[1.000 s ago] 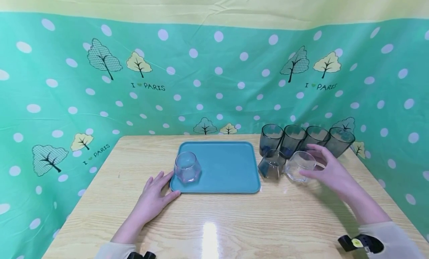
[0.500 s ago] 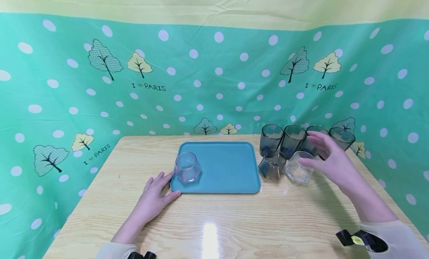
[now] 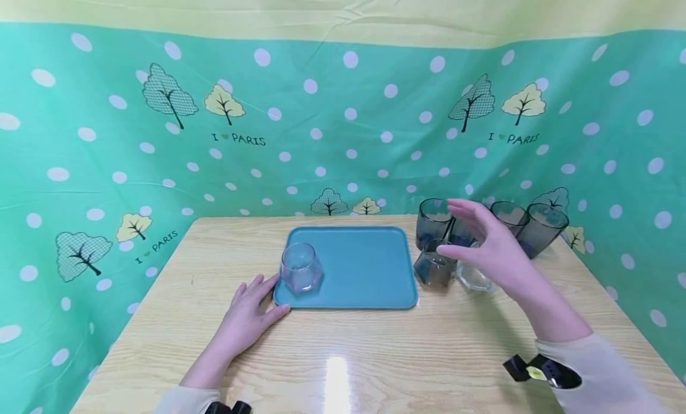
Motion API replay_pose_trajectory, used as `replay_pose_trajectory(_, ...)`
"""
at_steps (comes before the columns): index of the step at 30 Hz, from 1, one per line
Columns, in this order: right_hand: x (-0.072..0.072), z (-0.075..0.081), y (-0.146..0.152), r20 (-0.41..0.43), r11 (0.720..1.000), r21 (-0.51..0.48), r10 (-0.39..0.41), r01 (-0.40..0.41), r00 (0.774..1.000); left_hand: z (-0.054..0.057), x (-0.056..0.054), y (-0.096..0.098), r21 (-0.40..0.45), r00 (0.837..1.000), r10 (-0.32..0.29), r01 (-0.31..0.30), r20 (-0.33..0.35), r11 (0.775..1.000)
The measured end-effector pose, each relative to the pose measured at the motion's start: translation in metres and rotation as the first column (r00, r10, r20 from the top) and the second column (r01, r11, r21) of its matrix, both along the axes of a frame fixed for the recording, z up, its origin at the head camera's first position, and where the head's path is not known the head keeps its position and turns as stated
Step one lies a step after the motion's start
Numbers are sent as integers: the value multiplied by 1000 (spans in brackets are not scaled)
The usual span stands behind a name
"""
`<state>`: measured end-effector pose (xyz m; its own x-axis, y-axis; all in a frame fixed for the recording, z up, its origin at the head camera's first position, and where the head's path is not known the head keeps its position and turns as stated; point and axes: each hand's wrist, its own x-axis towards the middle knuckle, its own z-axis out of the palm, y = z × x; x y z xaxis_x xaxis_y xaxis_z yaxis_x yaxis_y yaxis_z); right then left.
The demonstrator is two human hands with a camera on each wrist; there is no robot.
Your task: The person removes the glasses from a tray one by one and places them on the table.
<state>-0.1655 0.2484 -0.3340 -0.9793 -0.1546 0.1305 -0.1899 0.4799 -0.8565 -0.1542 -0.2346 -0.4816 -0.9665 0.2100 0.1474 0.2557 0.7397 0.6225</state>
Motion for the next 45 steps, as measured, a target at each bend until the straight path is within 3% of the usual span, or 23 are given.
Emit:
replay_pose_trajectory(13, -14, -13, -65, 0, 990, -52, 129, -129, 992, -2, 0, -1, -2, 1000, 0, 0, -6, 1000)
replay_pose_trajectory(22, -22, -28, -105, -40, 968, -121, 216, -219, 976, -2, 1, 0, -1, 1000, 6, -6, -15, 1000)
replay_pose_trajectory(33, -29, -38, -135, -37, 948, -163, 270, -272, 962, -3, -1, 1, -2, 1000, 9, -9, -1, 1000)
replay_pose_trajectory(45, -32, -50, -159, 20, 945, -194, 272, -263, 962, -2, -2, 0, -6, 1000, 12, -12, 9, 1000)
